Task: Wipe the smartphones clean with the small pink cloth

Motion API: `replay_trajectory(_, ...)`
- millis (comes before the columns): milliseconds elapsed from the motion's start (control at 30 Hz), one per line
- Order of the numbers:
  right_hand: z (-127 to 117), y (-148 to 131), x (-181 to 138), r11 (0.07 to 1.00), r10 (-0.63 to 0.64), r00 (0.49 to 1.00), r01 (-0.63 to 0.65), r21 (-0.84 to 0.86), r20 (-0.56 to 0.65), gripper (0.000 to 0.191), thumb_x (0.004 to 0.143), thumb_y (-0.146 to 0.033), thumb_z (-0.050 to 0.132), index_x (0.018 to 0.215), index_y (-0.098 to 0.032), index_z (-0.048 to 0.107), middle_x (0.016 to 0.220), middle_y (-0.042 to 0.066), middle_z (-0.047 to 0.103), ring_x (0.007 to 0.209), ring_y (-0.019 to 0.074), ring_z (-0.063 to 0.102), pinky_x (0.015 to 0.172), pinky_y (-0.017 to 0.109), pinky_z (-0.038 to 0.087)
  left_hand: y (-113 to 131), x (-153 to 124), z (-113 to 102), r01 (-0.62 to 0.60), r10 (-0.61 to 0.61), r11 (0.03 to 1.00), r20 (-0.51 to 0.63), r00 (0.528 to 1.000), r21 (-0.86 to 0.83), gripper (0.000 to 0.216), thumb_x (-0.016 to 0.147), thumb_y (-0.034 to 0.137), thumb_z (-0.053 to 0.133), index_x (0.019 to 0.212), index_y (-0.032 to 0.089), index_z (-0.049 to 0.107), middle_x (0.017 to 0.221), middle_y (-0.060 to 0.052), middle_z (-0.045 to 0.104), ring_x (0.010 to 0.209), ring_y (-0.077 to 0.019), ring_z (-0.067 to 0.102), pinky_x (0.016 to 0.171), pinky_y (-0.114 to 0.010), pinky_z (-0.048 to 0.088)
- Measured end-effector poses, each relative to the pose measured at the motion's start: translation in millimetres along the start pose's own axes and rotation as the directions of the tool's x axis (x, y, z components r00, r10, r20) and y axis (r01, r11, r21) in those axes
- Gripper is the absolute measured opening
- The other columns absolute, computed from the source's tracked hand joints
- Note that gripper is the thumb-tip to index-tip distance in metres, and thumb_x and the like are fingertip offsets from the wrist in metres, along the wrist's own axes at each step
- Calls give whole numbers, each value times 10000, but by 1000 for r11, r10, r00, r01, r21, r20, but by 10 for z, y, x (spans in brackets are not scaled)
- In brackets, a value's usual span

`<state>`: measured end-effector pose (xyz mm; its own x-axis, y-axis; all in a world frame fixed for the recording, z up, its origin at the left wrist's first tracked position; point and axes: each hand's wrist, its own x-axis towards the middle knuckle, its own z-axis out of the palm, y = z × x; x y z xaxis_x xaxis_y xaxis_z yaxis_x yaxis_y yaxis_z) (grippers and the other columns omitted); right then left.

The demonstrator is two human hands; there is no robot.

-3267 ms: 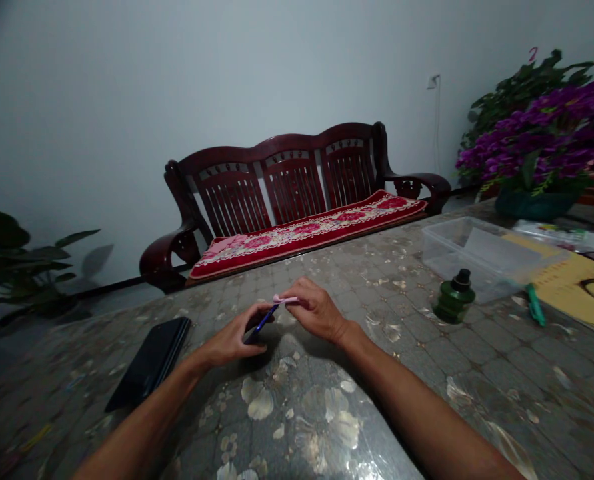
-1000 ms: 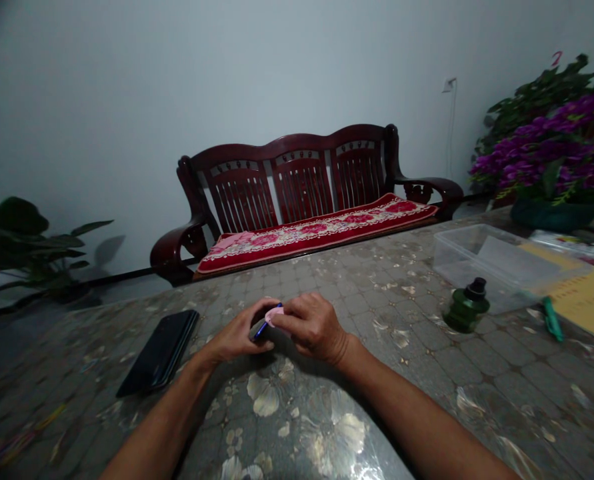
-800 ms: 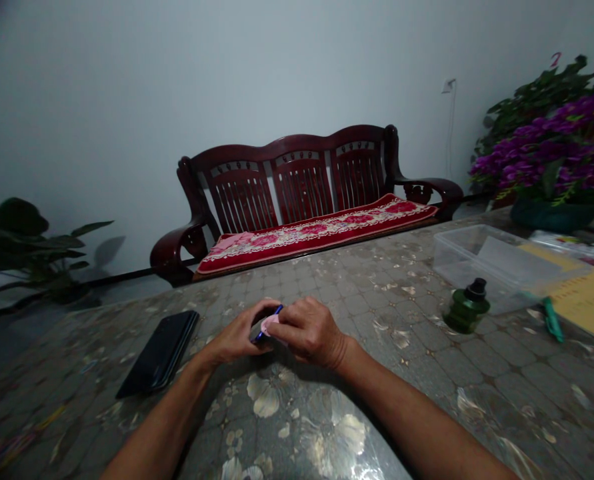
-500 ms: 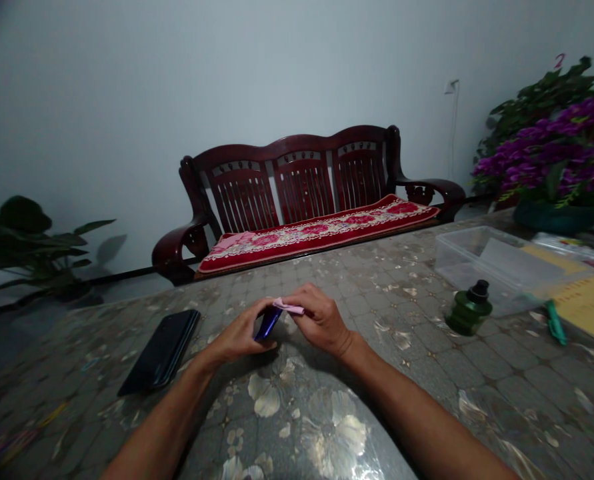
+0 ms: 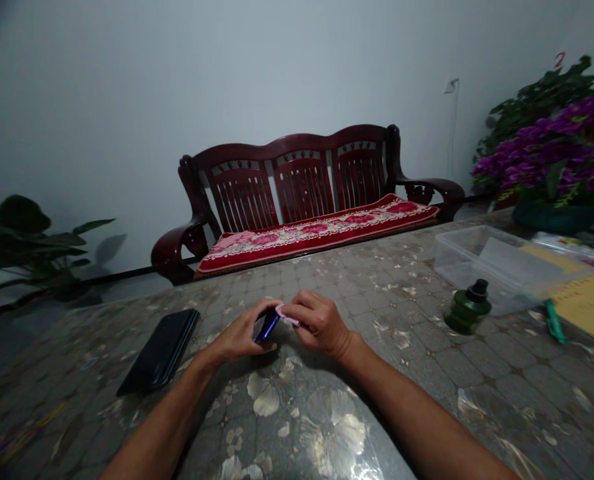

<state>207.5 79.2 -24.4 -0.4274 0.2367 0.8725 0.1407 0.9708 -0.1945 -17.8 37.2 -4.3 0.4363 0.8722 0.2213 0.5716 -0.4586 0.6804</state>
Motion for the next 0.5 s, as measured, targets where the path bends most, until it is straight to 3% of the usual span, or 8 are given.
replay_trajectory(133,0,-40,1,996,-93,993,93,2,77,365,902,-159,549,1243,-250,640,894,59,657,758,179,589,672,296,472,-3,-8,2,-2,2,1000,-10,1000,-1,683,640,190,760,1288,203,545,1250,-77,620,1172,-277,585,1039,-383,446)
replay_trajectory(200,4,-16,-10,998,-57,996,58,-13,63,362,894,-147,542,1222,-245,661,893,59,657,768,179,593,675,293,473,4,-10,-6,2,-2,1000,-11,1000,5,682,643,192,761,1290,200,546,1253,-80,619,1174,-278,583,1041,-382,442)
replay_trajectory(333,29,128,-63,978,209,976,-208,28,-58,341,875,-86,518,1108,-220,728,841,49,645,765,170,603,675,276,470,23,-2,4,26,-25,999,-9,1000,44,687,642,173,771,1294,193,555,1272,-89,610,1179,-279,579,1045,-371,436)
replay_trajectory(500,82,279,-121,872,485,864,-465,152,-136,204,862,-177,600,939,-213,785,763,35,650,711,165,596,650,268,441,33,39,136,88,-80,980,-50,995,180,705,634,180,806,1296,212,567,1214,-74,619,1120,-272,591,987,-366,463)
